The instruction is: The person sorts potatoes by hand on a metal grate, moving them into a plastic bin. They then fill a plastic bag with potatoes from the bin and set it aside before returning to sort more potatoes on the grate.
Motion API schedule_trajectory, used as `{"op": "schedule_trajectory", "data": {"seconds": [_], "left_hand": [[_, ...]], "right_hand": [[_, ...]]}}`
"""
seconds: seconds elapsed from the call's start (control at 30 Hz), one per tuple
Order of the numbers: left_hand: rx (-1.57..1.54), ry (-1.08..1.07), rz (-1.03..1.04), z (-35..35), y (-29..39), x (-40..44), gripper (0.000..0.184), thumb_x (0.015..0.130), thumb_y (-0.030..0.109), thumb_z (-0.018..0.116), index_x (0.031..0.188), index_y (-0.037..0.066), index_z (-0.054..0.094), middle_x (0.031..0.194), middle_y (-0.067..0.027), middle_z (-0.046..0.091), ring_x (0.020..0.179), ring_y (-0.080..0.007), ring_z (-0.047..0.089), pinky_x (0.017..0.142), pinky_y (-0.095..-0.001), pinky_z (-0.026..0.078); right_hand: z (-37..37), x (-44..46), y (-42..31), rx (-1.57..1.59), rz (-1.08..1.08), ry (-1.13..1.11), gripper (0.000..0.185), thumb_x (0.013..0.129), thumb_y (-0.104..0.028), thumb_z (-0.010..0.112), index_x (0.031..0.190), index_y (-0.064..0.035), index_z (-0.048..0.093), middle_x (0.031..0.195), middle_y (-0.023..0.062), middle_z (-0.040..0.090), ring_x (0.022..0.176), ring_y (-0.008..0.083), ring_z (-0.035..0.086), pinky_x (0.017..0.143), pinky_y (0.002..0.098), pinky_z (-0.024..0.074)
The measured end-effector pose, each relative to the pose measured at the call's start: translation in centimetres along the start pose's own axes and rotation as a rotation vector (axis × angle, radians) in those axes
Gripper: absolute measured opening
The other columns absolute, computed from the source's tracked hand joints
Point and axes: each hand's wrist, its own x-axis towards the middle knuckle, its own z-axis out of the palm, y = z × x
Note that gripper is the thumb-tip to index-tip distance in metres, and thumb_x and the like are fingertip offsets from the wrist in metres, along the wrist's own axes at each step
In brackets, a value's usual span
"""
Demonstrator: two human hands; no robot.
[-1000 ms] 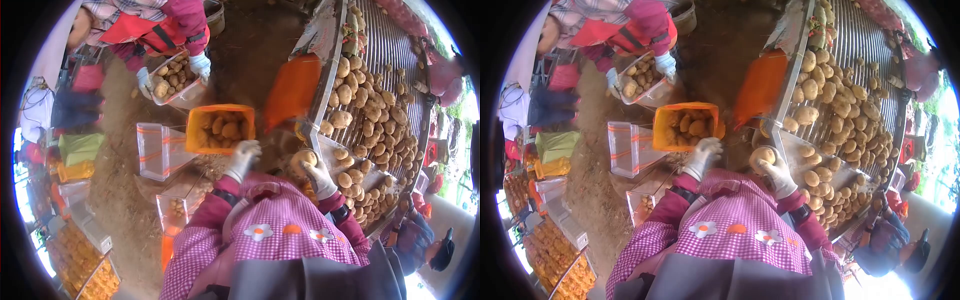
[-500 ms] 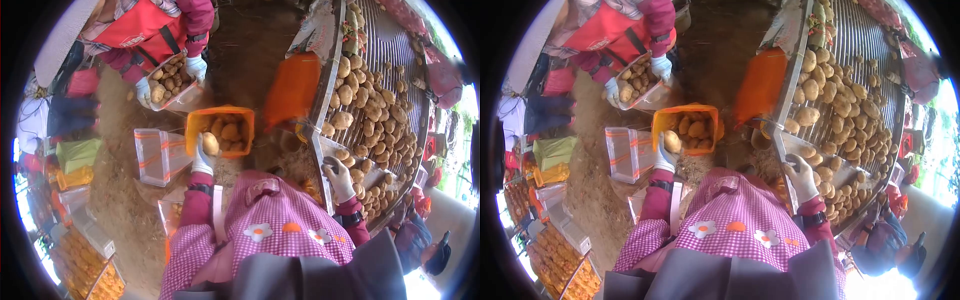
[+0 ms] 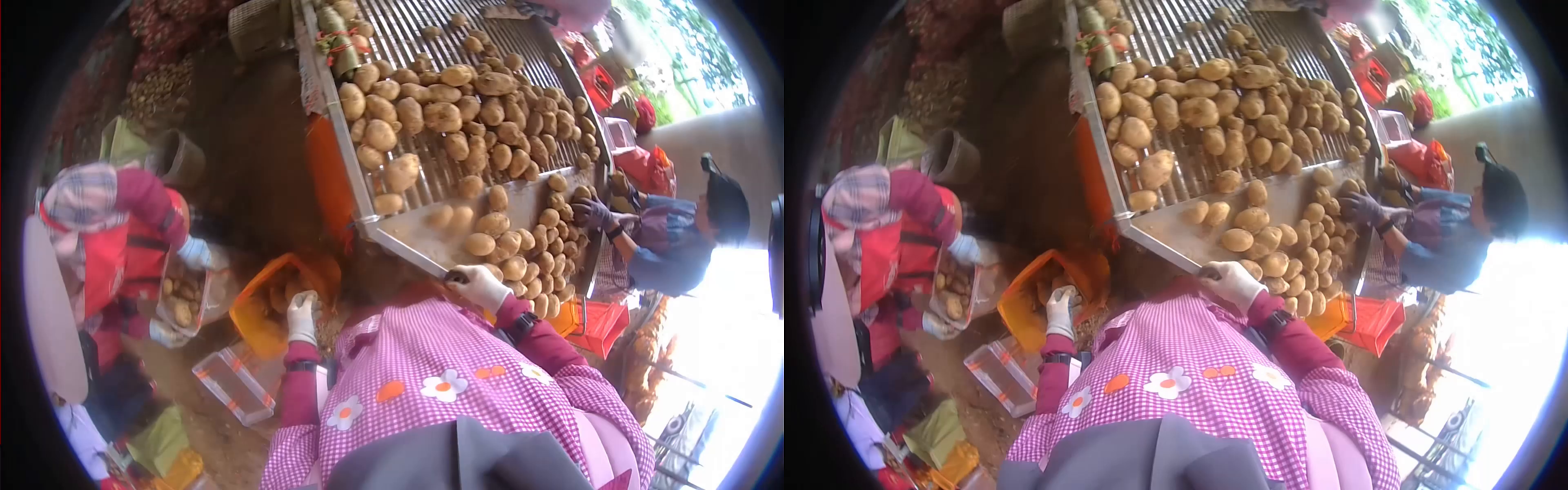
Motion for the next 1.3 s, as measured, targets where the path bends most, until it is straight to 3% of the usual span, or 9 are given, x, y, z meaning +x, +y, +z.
{"op": "schedule_trajectory", "data": {"seconds": [0.4,0.5,0.63,0.83,1.03,1.1,1.17,1.27,1.3], "left_hand": [[0.324,-0.066,0.585,7.1,10.4,-0.6,0.027,0.099,0.010,0.071,0.125,0.005,0.066,0.110,-0.0015,0.070,0.091,-0.0106,0.067,0.078,-0.0250,0.055],[0.330,-0.191,0.718,14.8,14.7,-1.8,0.037,0.096,0.001,0.071,0.132,0.000,0.062,0.127,-0.0141,0.069,0.118,-0.0206,0.066,0.099,-0.0336,0.054],[0.921,-0.232,1.026,24.4,19.4,0.1,0.057,0.091,0.020,0.078,0.140,0.000,0.058,0.137,-0.0277,0.062,0.125,-0.0363,0.063,0.107,-0.0431,0.050],[1.394,-0.098,0.877,33.6,19.4,3.9,0.080,0.087,0.035,0.077,0.152,0.005,0.043,0.154,-0.0251,0.047,0.136,-0.0431,0.051,0.115,-0.0478,0.043],[1.086,-0.233,0.738,32.4,16.8,8.3,0.080,0.074,0.025,0.091,0.141,0.009,0.049,0.143,-0.0223,0.056,0.129,-0.0382,0.058,0.110,-0.0465,0.048],[0.720,-0.399,0.696,31.9,16.6,4.9,0.065,0.078,0.013,0.087,0.134,0.009,0.055,0.138,-0.0163,0.061,0.128,-0.0332,0.060,0.105,-0.0456,0.053],[0.018,-0.579,0.375,31.4,15.4,3.3,0.058,0.084,0.009,0.082,0.136,0.006,0.056,0.140,-0.0155,0.059,0.125,-0.0338,0.060,0.106,-0.0520,0.051],[-0.419,-0.864,-0.004,30.3,15.3,-3.6,0.058,0.089,0.020,0.079,0.141,0.007,0.056,0.144,-0.0150,0.058,0.128,-0.0380,0.058,0.109,-0.0606,0.048],[-0.412,-0.930,0.013,30.6,14.8,-5.1,0.064,0.092,0.036,0.077,0.145,0.008,0.056,0.149,-0.0150,0.055,0.134,-0.0370,0.054,0.111,-0.0628,0.045]], "right_hand": [[-4.1,-1.2,13.0,0.302,-0.026,0.555,0.027,0.092,-0.018,0.074,0.112,-0.0001,0.076,0.097,0.0139,0.078,0.088,0.0219,0.073,0.083,0.0341,0.0566],[-5.3,-4.3,12.8,0.511,0.023,0.724,0.021,0.096,-0.015,0.072,0.106,0.0030,0.075,0.089,0.0064,0.075,0.084,0.0117,0.067,0.076,0.0297,0.0546],[-6.0,-7.7,15.7,0.687,0.049,0.988,0.018,0.098,-0.011,0.070,0.106,0.0041,0.074,0.098,0.0063,0.075,0.090,0.0140,0.068,0.081,0.0295,0.0532],[-1.8,-10.9,21.1,0.512,0.102,0.983,0.018,0.092,-0.013,0.073,0.104,-0.0002,0.076,0.092,0.0148,0.075,0.088,0.0244,0.071,0.082,0.0353,0.0547],[-2.5,-11.1,19.6,0.117,0.045,0.945,0.018,0.088,-0.016,0.076,0.100,-0.0040,0.075,0.093,0.0148,0.072,0.086,0.0332,0.069,0.079,0.0428,0.0547],[-4.1,-10.0,17.9,0.163,0.027,0.979,0.020,0.087,-0.019,0.077,0.100,-0.0038,0.073,0.094,0.0146,0.071,0.086,0.0326,0.070,0.080,0.0444,0.0545],[-5.4,-8.0,16.9,0.127,0.025,0.942,0.030,0.087,-0.020,0.076,0.112,-0.0057,0.070,0.107,0.0139,0.069,0.096,0.0340,0.069,0.087,0.0459,0.0542],[-5.3,-2.6,17.3,-0.132,0.072,0.845,0.047,0.086,-0.022,0.077,0.128,-0.0087,0.061,0.122,0.0161,0.064,0.109,0.0366,0.065,0.091,0.0471,0.0539],[-5.6,-0.9,16.5,-0.245,0.133,0.745,0.056,0.085,-0.024,0.077,0.136,-0.0099,0.056,0.128,0.0176,0.061,0.113,0.0379,0.063,0.093,0.0480,0.0537]]}}
